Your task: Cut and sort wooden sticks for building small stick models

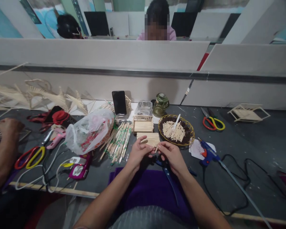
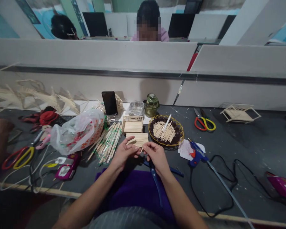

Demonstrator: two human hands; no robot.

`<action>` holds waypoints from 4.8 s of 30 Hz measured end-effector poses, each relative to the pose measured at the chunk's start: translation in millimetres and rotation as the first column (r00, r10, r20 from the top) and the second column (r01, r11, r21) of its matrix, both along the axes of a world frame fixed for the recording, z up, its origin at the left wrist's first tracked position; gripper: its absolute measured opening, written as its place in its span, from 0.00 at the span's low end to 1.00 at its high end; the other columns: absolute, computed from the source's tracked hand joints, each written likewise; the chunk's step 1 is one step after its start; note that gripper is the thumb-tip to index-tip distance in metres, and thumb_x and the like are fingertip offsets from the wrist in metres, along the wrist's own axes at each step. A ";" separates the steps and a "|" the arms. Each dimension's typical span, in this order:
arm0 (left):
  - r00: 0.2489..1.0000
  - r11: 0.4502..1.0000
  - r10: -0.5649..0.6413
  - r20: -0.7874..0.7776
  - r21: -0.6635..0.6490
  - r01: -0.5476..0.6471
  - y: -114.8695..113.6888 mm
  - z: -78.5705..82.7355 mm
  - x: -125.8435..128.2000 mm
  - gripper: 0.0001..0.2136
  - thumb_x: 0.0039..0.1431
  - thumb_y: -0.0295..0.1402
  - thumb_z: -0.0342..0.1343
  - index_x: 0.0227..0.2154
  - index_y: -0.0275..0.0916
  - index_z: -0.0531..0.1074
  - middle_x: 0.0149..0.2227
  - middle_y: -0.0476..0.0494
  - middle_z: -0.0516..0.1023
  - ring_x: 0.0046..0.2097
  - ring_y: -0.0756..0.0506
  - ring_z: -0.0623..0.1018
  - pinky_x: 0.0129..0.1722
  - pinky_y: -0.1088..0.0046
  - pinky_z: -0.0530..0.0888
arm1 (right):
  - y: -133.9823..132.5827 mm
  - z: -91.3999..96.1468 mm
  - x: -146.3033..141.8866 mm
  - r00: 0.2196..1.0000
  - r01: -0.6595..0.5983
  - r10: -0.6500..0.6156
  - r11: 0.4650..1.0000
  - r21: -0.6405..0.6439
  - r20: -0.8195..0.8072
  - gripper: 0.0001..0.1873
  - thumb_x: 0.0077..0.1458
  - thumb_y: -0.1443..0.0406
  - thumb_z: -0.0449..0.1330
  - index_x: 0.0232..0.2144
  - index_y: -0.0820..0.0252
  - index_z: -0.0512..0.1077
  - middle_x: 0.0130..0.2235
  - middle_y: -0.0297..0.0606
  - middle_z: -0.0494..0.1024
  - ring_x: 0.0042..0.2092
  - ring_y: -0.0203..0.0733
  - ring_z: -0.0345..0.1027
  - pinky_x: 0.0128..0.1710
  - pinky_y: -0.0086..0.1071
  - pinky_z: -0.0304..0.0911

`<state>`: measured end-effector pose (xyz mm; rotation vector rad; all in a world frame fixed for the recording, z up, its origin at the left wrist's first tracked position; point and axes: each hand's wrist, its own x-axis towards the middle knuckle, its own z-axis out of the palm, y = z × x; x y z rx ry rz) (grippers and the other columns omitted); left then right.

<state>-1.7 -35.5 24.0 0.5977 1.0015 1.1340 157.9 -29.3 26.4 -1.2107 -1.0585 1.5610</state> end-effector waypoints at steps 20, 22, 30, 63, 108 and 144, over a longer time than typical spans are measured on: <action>0.997 0.991 0.080 0.019 0.107 -0.082 -10.0 5.6 7.3 0.38 0.41 0.33 0.71 0.54 0.34 0.57 0.22 0.52 0.78 0.24 0.48 0.77 0.28 0.72 0.73 | -9.3 -5.6 -11.8 0.996 0.091 -0.089 0.995 0.046 -0.029 0.18 0.50 0.53 0.65 0.36 0.61 0.77 0.28 0.32 0.73 0.21 0.28 0.54 0.18 0.24 0.51; 0.997 0.991 0.068 0.026 0.110 -0.070 -10.7 6.8 7.3 0.38 0.42 0.33 0.70 0.55 0.34 0.57 0.23 0.52 0.78 0.25 0.48 0.77 0.28 0.72 0.73 | -11.4 -4.8 -10.4 0.997 0.055 -0.054 0.999 0.001 -0.059 0.18 0.49 0.54 0.66 0.38 0.61 0.78 0.30 0.34 0.75 0.22 0.28 0.56 0.19 0.24 0.51; 0.996 0.992 -0.084 0.029 0.100 0.081 -10.8 2.7 4.6 0.38 0.45 0.32 0.69 0.57 0.32 0.56 0.24 0.49 0.79 0.27 0.48 0.79 0.28 0.73 0.75 | -13.2 -4.0 -14.0 0.992 0.077 -0.081 0.996 -0.043 -0.098 0.14 0.45 0.57 0.69 0.29 0.63 0.80 0.23 0.35 0.74 0.23 0.29 0.59 0.18 0.23 0.48; 0.989 0.988 -0.141 0.046 0.070 0.137 -18.9 6.4 2.0 0.42 0.45 0.31 0.69 0.60 0.33 0.53 0.29 0.44 0.81 0.33 0.42 0.81 0.32 0.69 0.75 | -12.7 -3.4 7.8 0.935 0.018 -0.140 0.937 0.350 0.327 0.12 0.54 0.57 0.63 0.32 0.60 0.79 0.30 0.36 0.75 0.25 0.33 0.62 0.23 0.27 0.58; 0.969 0.969 -0.200 -0.148 0.117 0.218 -36.0 -23.5 -19.7 0.42 0.55 0.36 0.62 0.67 0.40 0.44 0.31 0.45 0.80 0.35 0.44 0.80 0.34 0.72 0.73 | -29.3 -17.0 -5.5 0.768 -0.300 -0.138 0.785 0.542 0.626 0.11 0.63 0.65 0.53 0.38 0.57 0.76 0.34 0.40 0.75 0.36 0.41 0.69 0.38 0.34 0.65; 0.962 0.996 0.087 -0.258 0.043 -0.079 -15.1 -21.4 -57.8 0.41 0.52 0.37 0.62 0.64 0.33 0.47 0.29 0.43 0.81 0.30 0.45 0.81 0.31 0.72 0.75 | 65.0 -18.4 -13.1 -0.023 -0.809 -0.374 0.552 0.203 0.927 0.08 0.61 0.70 0.54 0.30 0.60 0.71 0.34 0.41 0.71 0.38 0.42 0.61 0.27 0.33 0.46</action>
